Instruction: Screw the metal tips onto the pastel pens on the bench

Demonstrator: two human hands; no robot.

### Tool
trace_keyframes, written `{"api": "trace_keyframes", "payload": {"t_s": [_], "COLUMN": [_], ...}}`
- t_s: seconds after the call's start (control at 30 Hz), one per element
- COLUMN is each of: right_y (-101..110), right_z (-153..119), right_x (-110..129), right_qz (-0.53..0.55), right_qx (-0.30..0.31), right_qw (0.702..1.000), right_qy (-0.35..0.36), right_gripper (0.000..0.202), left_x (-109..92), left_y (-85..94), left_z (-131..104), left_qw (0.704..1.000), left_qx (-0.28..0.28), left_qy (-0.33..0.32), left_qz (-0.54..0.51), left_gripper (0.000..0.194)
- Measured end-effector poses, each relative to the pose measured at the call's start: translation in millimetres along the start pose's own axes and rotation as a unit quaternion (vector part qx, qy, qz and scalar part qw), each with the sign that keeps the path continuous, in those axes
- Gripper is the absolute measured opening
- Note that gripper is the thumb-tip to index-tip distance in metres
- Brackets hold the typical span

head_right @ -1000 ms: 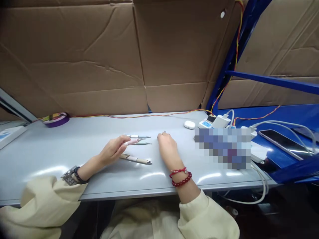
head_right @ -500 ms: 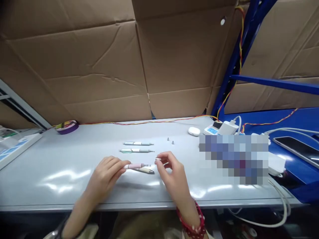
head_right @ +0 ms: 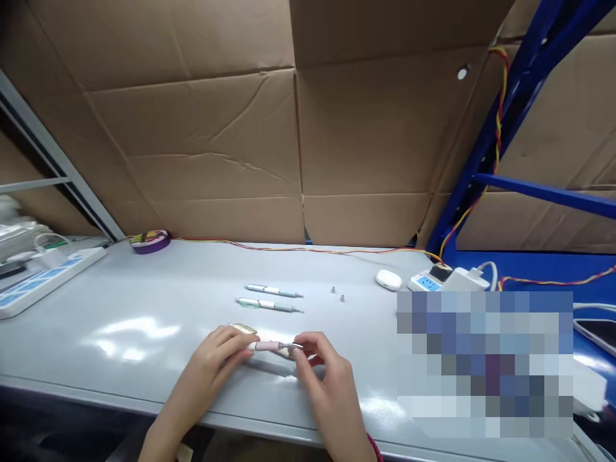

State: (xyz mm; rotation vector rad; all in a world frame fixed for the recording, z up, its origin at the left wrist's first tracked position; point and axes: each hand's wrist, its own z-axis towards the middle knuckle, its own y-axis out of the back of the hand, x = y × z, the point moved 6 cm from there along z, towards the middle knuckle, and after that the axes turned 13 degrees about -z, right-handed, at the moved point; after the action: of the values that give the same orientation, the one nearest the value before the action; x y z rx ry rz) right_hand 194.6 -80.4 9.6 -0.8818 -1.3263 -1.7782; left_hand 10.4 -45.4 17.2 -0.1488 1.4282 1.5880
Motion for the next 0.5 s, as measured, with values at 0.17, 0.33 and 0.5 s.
{"api": "trace_keyframes", "payload": {"t_s": [0.17,0.33,0.5], "right_y": [-7.0,-7.5,-10.4], "right_z": [-0.1,0.5,1.4], "right_x": [2.1,1.4,1.5], "right_qz": [-0.021,-0.053,-0.113], "right_qx": [0.044,0.052,0.075], "right_qw": [0.999,0.997,0.99], "right_qy": [0.024,0.025,0.048], "right_gripper": [0.017,0.016,0.015], "left_x": [-4.4,-4.0,-3.0], "left_y": [-3.1,-3.7,-5.2], "left_z": [-1.6,-6.2,-9.4], "left_qw": [0.999,0.998,0.996], "left_qx": [0.019,0.008,0.017], "left_qy": [-0.027,-0.05,-0.075], "left_qz": [0.017,0.028,0.04], "left_gripper": [0.023,0.025,0.025]}}
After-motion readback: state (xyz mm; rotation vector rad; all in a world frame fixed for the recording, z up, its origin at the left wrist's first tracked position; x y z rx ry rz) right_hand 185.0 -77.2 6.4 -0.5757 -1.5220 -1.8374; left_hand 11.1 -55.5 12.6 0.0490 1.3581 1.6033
